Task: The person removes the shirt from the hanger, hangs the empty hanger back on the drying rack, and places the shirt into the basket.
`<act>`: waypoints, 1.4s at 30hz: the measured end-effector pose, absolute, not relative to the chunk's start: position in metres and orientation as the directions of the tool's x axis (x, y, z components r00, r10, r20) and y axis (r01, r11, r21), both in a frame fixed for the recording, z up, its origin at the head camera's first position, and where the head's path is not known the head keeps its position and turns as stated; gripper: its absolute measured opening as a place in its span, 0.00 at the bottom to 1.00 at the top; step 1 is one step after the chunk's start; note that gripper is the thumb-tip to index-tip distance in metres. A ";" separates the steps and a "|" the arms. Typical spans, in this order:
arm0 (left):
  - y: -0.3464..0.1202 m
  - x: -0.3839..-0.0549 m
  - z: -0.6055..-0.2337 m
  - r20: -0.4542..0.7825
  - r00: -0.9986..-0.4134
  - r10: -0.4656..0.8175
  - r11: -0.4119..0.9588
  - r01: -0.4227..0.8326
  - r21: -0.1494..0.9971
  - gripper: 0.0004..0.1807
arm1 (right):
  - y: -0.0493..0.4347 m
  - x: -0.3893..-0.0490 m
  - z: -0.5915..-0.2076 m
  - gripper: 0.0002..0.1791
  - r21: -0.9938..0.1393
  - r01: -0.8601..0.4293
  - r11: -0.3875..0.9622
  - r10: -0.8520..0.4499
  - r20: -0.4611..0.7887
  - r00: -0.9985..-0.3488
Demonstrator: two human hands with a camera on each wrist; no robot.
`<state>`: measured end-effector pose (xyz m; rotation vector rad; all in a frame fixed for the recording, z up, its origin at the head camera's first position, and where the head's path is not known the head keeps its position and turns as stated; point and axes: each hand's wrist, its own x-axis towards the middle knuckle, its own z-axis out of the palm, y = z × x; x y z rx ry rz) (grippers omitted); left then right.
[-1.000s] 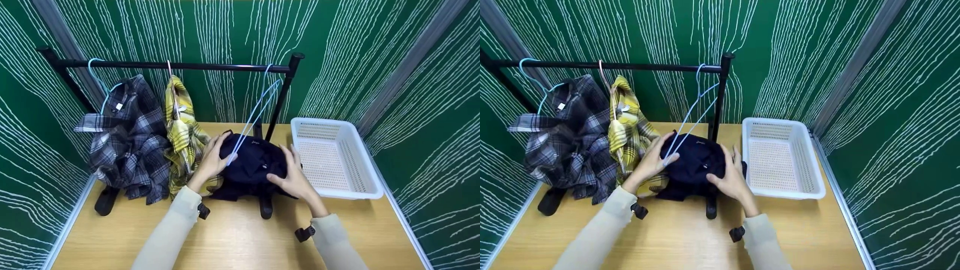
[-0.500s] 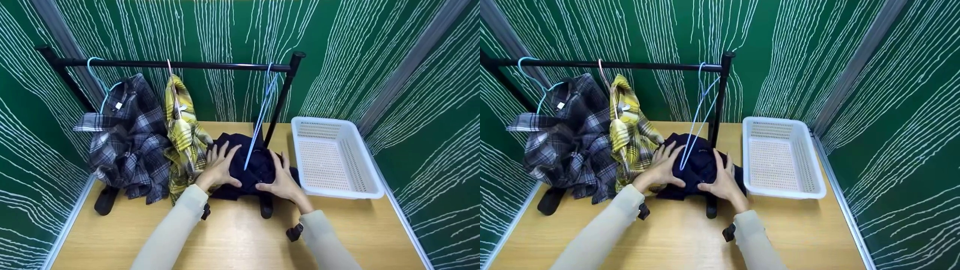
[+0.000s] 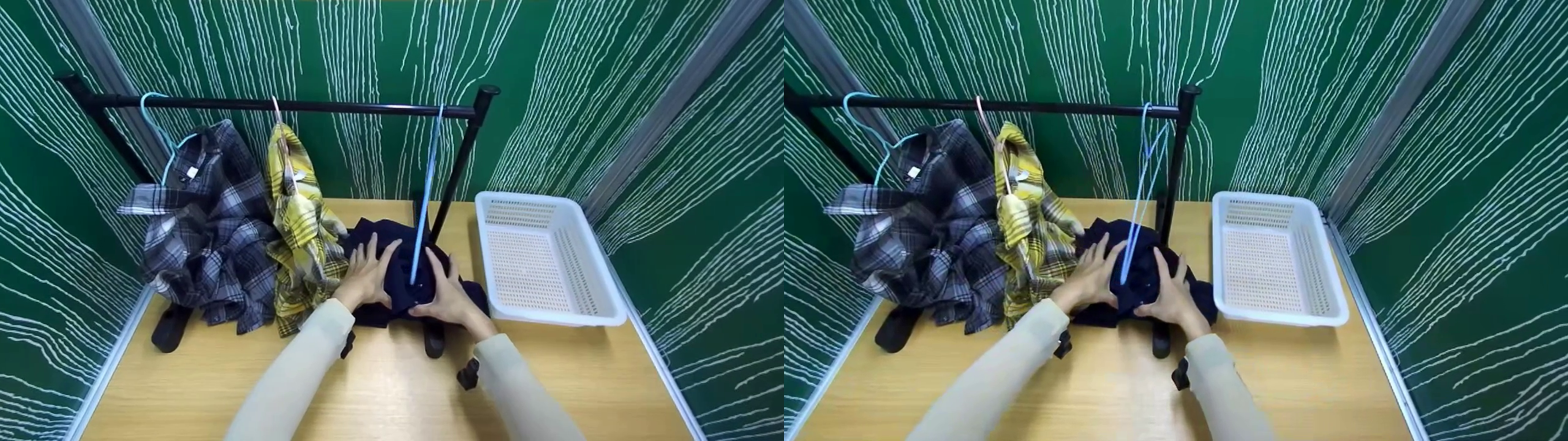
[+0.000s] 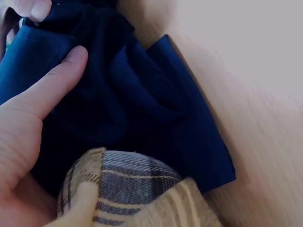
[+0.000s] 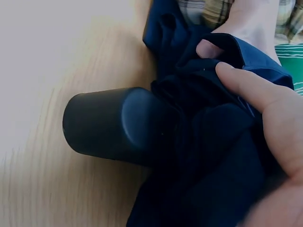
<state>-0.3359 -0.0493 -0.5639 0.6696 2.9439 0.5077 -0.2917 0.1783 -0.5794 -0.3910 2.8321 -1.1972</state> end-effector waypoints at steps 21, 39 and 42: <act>-0.044 -0.338 -0.592 0.161 -0.874 0.459 0.840 0.486 0.240 0.50 | 0.175 -0.295 -0.599 0.52 -0.554 -0.361 0.750 -0.239 0.282 -0.929; -0.023 -0.329 -0.557 0.335 -0.816 0.471 0.723 0.574 0.384 0.42 | 0.198 -0.289 -0.568 0.33 -0.595 -0.328 0.734 -0.116 0.365 -0.924; -0.017 -0.324 -0.553 0.330 -0.826 0.458 0.721 0.562 0.406 0.41 | 0.203 -0.285 -0.562 0.32 -0.626 -0.313 0.715 -0.094 0.357 -0.929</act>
